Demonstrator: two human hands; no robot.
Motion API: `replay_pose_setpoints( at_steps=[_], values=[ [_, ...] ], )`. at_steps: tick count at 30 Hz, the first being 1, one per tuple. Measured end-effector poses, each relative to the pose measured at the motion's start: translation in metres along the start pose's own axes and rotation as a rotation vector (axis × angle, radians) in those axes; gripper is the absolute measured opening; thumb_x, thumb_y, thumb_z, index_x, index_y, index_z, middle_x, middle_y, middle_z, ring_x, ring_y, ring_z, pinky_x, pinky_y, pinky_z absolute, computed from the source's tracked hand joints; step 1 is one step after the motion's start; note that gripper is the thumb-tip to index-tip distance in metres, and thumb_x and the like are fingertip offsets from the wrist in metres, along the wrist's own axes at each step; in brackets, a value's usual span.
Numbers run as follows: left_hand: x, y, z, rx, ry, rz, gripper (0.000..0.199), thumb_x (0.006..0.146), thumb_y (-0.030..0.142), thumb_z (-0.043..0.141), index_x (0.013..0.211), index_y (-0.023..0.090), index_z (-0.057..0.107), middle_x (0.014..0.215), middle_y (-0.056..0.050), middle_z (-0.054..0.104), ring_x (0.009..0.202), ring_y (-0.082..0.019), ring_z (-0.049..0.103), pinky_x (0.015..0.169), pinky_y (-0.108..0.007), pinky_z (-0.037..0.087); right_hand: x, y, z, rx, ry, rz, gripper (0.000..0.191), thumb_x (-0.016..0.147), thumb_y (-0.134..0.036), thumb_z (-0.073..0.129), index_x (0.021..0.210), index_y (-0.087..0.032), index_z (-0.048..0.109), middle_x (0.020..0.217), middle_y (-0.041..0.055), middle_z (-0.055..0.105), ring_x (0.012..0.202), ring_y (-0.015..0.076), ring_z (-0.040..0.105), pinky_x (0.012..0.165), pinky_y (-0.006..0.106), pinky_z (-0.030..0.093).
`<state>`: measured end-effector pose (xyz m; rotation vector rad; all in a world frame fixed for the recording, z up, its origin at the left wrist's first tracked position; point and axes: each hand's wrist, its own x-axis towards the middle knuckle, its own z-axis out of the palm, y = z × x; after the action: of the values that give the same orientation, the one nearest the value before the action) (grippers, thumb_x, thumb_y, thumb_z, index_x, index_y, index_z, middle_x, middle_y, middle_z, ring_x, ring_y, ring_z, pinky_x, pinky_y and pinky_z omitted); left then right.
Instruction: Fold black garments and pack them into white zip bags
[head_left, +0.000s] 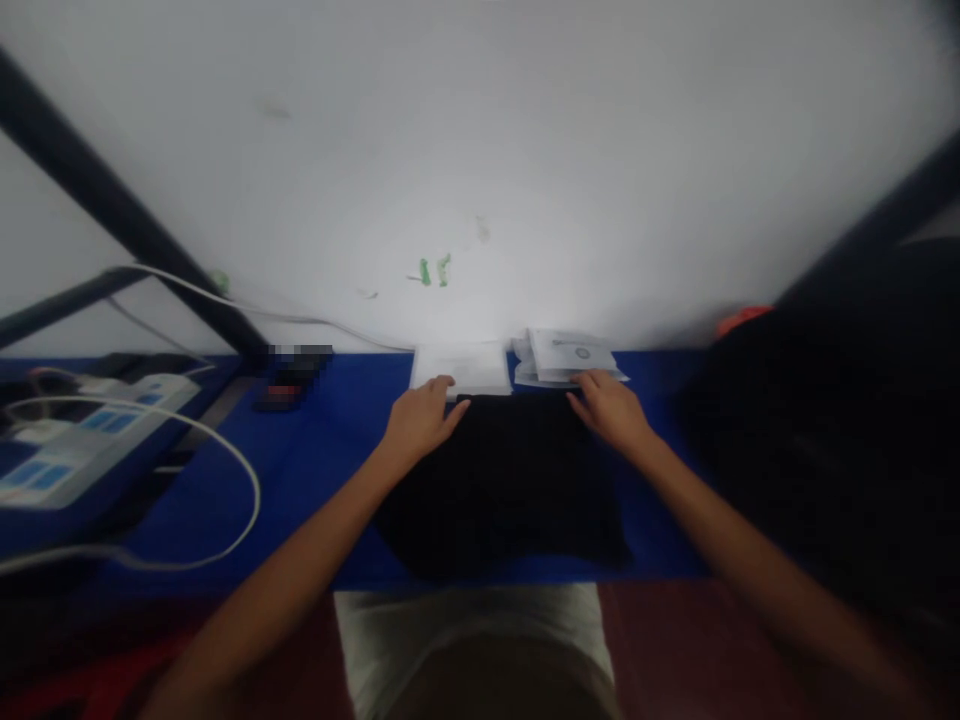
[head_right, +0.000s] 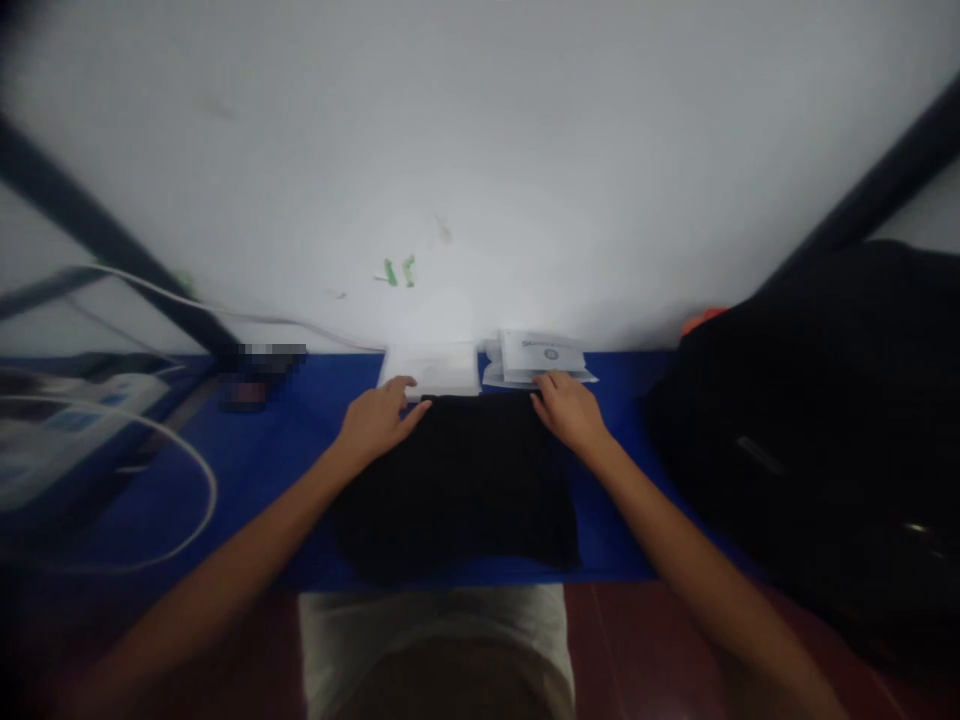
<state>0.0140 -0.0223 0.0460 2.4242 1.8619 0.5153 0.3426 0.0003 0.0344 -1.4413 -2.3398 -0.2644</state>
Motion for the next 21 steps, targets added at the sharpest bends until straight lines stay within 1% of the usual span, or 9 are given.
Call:
replay_pose_setpoints(
  at_steps=[3,5,7,9,13,16,17,19,21],
  values=[
    [-0.011,-0.005,0.001,0.014,0.004,0.164,0.039,0.097,0.050,0.050,0.117,0.017,0.057,0.097,-0.009,0.066,0.090,-0.025,0.064,0.081,-0.035,0.047,-0.006,-0.012,-0.002,0.034,0.009,-0.117,0.032,0.097,-0.031,0.051,0.122,-0.012,0.057,0.120,0.0186,0.061,0.112,0.0323,0.058,0.096,0.045,0.048],
    [-0.021,-0.011,-0.001,-0.009,-0.114,0.297,0.035,0.094,0.050,0.055,0.108,0.018,0.061,0.101,-0.009,0.065,0.094,-0.025,0.062,0.083,-0.036,0.047,-0.017,-0.018,-0.006,0.129,-0.098,-0.231,0.037,0.097,-0.036,0.053,0.125,-0.013,0.056,0.121,0.0166,0.061,0.112,0.0304,0.058,0.098,0.044,0.048],
    [-0.028,-0.015,-0.005,-0.029,-0.223,0.378,0.027,0.094,0.044,0.057,0.099,0.018,0.062,0.100,-0.008,0.063,0.095,-0.025,0.060,0.083,-0.037,0.046,-0.027,-0.022,-0.010,0.191,-0.251,-0.283,0.040,0.095,-0.040,0.057,0.126,-0.014,0.056,0.115,0.0147,0.064,0.105,0.0293,0.061,0.092,0.044,0.052],
    [-0.035,-0.014,-0.013,-0.061,-0.265,0.417,0.018,0.097,0.034,0.053,0.095,0.018,0.061,0.097,-0.007,0.062,0.093,-0.024,0.058,0.082,-0.037,0.045,-0.034,-0.023,-0.015,0.214,-0.354,-0.278,0.036,0.094,-0.035,0.059,0.124,-0.015,0.058,0.107,0.0131,0.066,0.098,0.0285,0.064,0.086,0.044,0.054],
    [-0.058,0.001,-0.042,-0.166,-0.277,0.426,0.015,0.098,0.026,0.045,0.098,0.019,0.058,0.094,-0.006,0.062,0.091,-0.023,0.057,0.083,-0.037,0.044,-0.044,-0.023,-0.043,0.346,-0.407,-0.253,0.024,0.096,-0.021,0.053,0.117,-0.018,0.063,0.101,0.0093,0.066,0.095,0.0236,0.064,0.084,0.038,0.053],
    [-0.085,0.012,-0.064,-0.243,-0.418,0.403,0.015,0.098,0.033,0.047,0.099,0.021,0.058,0.093,-0.003,0.065,0.085,-0.020,0.061,0.077,-0.034,0.046,-0.055,-0.027,-0.074,0.529,-0.531,-0.245,0.017,0.094,-0.031,0.061,0.106,-0.021,0.067,0.095,0.0054,0.067,0.086,0.0189,0.065,0.076,0.031,0.052],
    [-0.092,0.014,-0.069,-0.275,-0.470,0.392,0.018,0.097,0.037,0.052,0.106,0.023,0.058,0.095,-0.002,0.066,0.084,-0.020,0.063,0.075,-0.033,0.047,-0.058,-0.028,-0.082,0.591,-0.583,-0.239,0.020,0.091,-0.037,0.066,0.104,-0.021,0.068,0.091,0.0039,0.067,0.082,0.0178,0.066,0.073,0.029,0.053],
    [-0.101,0.015,-0.073,-0.344,-0.539,0.371,0.040,0.092,0.046,0.060,0.126,0.027,0.052,0.105,-0.002,0.068,0.085,-0.020,0.066,0.075,-0.031,0.049,-0.059,-0.027,-0.088,0.678,-0.624,-0.224,0.028,0.088,-0.046,0.068,0.103,-0.022,0.069,0.087,0.0026,0.069,0.078,0.0172,0.067,0.070,0.028,0.053],
    [-0.099,0.016,-0.069,-0.392,-0.537,0.360,0.060,0.090,0.051,0.061,0.142,0.029,0.040,0.117,-0.004,0.067,0.091,-0.020,0.067,0.078,-0.032,0.052,-0.052,-0.020,-0.079,0.653,-0.539,-0.196,0.029,0.093,-0.047,0.060,0.106,-0.022,0.068,0.093,0.0044,0.071,0.083,0.0189,0.068,0.074,0.029,0.055]
  ],
)
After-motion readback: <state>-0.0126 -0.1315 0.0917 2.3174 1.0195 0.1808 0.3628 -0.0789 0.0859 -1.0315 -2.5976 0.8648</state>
